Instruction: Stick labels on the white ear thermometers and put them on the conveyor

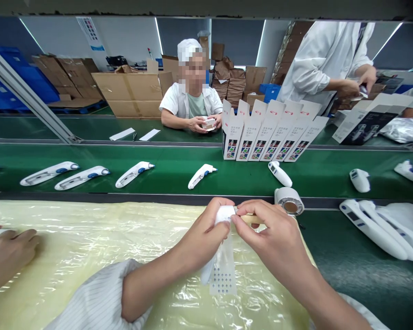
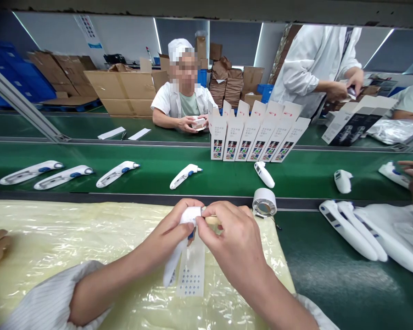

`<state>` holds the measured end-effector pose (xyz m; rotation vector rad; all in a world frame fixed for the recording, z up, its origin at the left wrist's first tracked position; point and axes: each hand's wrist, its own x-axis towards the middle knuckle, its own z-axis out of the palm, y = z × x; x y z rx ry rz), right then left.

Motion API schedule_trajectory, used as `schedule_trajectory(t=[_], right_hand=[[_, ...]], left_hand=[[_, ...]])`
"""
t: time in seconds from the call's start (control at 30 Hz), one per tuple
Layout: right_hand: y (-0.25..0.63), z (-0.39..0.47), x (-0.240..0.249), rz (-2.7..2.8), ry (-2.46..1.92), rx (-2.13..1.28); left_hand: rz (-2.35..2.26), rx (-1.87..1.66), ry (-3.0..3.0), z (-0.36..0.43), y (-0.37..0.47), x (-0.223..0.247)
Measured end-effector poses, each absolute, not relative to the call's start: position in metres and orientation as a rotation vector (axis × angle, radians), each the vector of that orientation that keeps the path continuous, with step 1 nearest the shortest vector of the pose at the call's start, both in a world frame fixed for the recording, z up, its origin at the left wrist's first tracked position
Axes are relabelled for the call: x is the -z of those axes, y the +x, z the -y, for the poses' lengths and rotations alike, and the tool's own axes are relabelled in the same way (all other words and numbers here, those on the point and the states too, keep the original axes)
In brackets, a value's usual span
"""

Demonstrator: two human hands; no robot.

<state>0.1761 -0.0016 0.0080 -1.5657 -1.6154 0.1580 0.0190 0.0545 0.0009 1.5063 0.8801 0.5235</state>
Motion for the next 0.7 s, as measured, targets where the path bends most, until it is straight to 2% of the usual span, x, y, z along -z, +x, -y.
schedule_trajectory(t=[0.4,0.5,0.6,0.7], right_hand=[[0.177,0.003,-0.007,1.663,-1.566,-0.087],[0.183,0.005,-0.009,1.702,-1.553,0.048],[0.193,0.010,-0.015,1.655,-1.532,0.206],[0.199,0.015,-0.016,1.592,-1.538,0.166]], left_hand=[[-0.855,-0.600,1.623,-0.052,0.019,-0.005],[-0.869,-0.596,1.654,-0.055,0.017,-0.003],[-0.976,-0.614,1.617,-0.080,0.018,0.001],[-1.172,-0.710,1.615,-0.135,0.024,0.008]])
